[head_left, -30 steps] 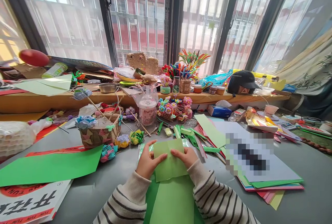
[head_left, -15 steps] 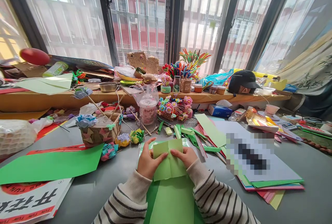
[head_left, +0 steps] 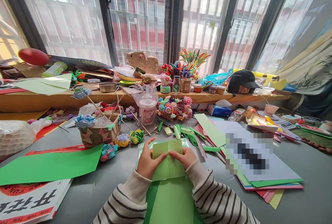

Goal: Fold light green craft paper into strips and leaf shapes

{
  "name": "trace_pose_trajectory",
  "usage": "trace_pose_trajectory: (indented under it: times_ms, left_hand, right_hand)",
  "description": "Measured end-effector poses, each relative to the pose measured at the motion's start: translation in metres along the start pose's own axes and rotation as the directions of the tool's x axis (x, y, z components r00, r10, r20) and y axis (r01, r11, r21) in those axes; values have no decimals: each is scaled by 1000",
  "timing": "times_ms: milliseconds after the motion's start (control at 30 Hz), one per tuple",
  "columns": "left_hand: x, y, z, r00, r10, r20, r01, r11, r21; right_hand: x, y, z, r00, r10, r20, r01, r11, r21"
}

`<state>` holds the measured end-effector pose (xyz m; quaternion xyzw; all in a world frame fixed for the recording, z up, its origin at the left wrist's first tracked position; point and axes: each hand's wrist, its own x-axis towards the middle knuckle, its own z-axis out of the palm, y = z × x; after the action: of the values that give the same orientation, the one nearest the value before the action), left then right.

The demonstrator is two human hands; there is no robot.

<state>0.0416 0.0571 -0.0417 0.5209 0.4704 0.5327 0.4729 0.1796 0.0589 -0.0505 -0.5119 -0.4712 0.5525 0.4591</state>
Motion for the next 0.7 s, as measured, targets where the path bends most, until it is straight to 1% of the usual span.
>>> trace_pose_trajectory:
  times_ms: [100,167,333,467,567,700]
  left_hand:
    - [0,-2,0,999,40,-16,-39,999,20]
    - [0,-2,0,999,42,-17,-41,999,21]
    - [0,-2,0,1000,-10,6,10,1000,-30]
    - [2,-4,0,997,-70,27,71,997,-41]
    - [2,-3,-1,997,-68,25,70,995,-67]
    - [1,0,-1,999,-54,3,54,996,-73]
  right_hand:
    - [-2,-3,1,1000,20,-3,-20,1000,12]
    - [-2,-3,2,1000,27,7,-27,999,33]
    - [1,-1,0,999,27,18,-29,997,76]
    - [2,-1,-2,1000,22,8,-22,998,54]
    - [3,1,-2,1000,15,1,-15,1000,19]
    - [2,3,-1,1000,1,-8,-1,999,39]
